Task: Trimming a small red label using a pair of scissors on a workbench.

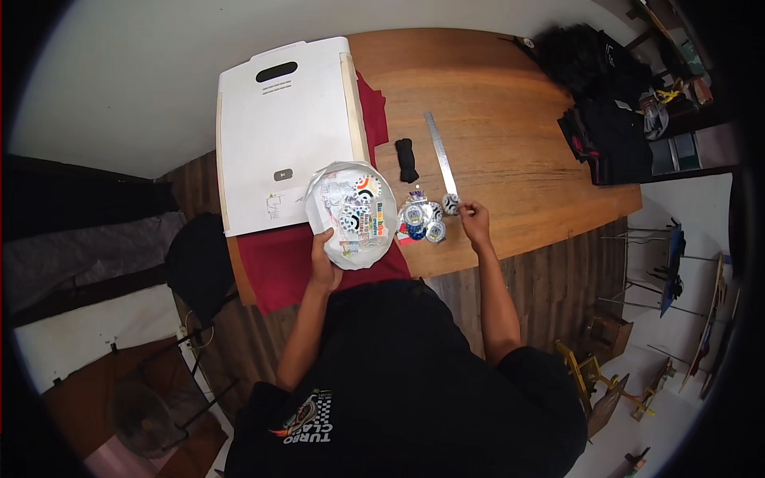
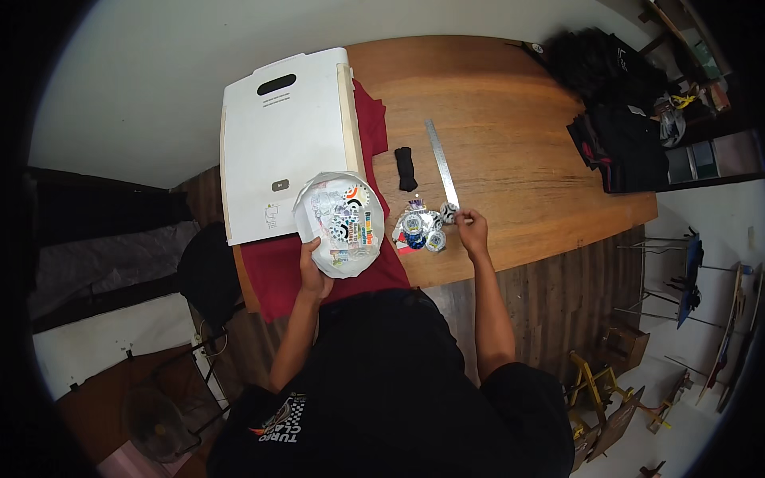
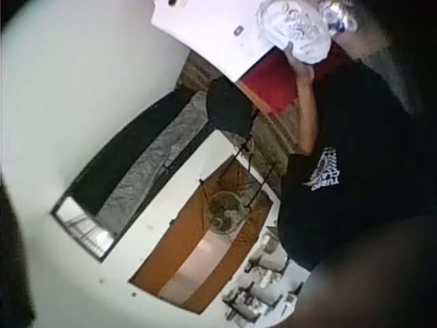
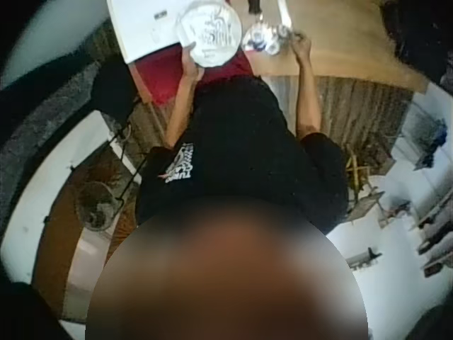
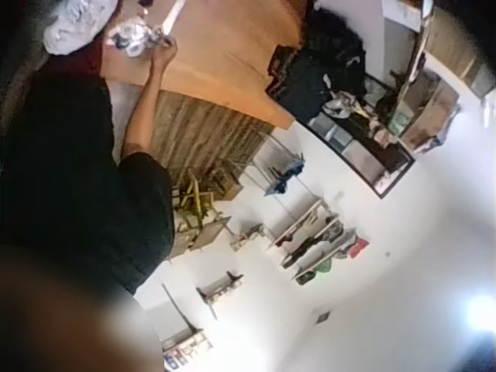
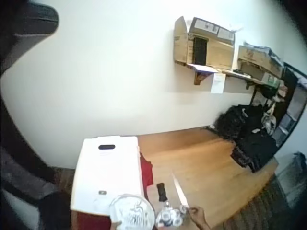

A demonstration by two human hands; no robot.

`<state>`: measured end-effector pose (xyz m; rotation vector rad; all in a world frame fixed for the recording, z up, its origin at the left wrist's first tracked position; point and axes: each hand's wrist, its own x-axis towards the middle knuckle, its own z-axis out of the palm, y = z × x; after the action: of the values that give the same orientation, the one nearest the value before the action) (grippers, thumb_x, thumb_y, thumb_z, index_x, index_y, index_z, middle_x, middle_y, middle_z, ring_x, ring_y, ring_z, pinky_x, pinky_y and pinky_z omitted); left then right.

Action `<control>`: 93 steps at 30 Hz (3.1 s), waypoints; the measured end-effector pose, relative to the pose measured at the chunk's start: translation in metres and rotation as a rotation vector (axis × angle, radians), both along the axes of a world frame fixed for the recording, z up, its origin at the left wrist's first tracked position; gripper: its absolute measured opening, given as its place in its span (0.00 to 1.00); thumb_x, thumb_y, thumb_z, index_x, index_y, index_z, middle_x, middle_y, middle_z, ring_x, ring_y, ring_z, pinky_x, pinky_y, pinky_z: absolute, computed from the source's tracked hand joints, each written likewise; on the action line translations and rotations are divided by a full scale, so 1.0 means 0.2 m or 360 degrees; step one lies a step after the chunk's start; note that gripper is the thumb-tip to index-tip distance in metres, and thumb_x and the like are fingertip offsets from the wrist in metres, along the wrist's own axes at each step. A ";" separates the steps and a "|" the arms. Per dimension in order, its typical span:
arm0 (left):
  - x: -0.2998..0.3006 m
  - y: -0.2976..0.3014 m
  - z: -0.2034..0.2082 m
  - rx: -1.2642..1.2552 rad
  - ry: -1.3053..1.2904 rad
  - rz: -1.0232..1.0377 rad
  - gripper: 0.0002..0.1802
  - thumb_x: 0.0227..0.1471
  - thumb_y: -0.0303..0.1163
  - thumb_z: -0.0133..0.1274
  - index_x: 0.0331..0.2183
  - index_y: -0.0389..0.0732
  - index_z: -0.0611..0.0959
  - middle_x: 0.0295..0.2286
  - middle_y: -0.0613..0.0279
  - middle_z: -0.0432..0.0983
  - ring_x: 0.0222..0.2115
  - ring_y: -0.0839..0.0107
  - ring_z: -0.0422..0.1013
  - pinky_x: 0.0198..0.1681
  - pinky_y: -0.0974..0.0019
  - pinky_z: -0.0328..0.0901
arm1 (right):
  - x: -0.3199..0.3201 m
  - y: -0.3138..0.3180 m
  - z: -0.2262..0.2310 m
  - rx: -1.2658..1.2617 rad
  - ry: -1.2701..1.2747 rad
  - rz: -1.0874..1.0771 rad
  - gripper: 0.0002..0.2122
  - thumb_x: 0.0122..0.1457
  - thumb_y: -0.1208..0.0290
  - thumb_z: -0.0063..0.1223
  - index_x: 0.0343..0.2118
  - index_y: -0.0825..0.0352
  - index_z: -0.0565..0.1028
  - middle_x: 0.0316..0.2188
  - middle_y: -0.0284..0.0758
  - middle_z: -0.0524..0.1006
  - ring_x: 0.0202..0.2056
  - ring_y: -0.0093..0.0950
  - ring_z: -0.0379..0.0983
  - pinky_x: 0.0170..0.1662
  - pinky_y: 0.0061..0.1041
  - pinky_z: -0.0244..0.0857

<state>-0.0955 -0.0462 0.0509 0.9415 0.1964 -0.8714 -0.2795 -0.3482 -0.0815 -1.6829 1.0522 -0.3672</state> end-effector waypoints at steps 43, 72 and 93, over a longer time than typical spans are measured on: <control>-0.09 -0.14 0.06 -0.0169 -0.0129 -0.0153 0.37 0.68 0.57 0.32 0.65 0.40 0.58 0.59 0.54 0.65 0.59 0.61 0.65 0.62 0.57 0.61 | 0.65 0.45 1.10 -0.1167 0.0010 0.1333 0.12 0.47 0.66 0.70 0.32 0.64 0.82 0.38 0.35 0.71 0.39 0.37 0.65 0.44 0.35 0.61; -0.11 -0.13 -0.01 -0.0180 -0.0158 -0.0308 0.38 0.67 0.58 0.30 0.66 0.40 0.56 0.60 0.52 0.63 0.59 0.60 0.64 0.62 0.57 0.61 | 0.55 0.40 0.94 -0.1114 -0.0040 0.1342 0.20 0.42 0.66 0.73 0.40 0.62 0.79 0.37 0.36 0.70 0.39 0.36 0.65 0.44 0.32 0.60; -0.15 -0.11 -0.04 -0.0048 -0.0072 -0.0272 0.38 0.67 0.58 0.32 0.66 0.40 0.57 0.59 0.53 0.64 0.59 0.60 0.64 0.62 0.57 0.60 | 0.63 0.38 0.95 -0.0822 -0.0017 0.1542 0.09 0.52 0.66 0.66 0.36 0.59 0.86 0.33 0.33 0.79 0.38 0.34 0.68 0.47 0.32 0.62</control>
<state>-0.1251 -0.0689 0.0422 0.9589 0.0643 -1.0062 -0.1532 -0.2732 0.1079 -2.4174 0.0282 0.0049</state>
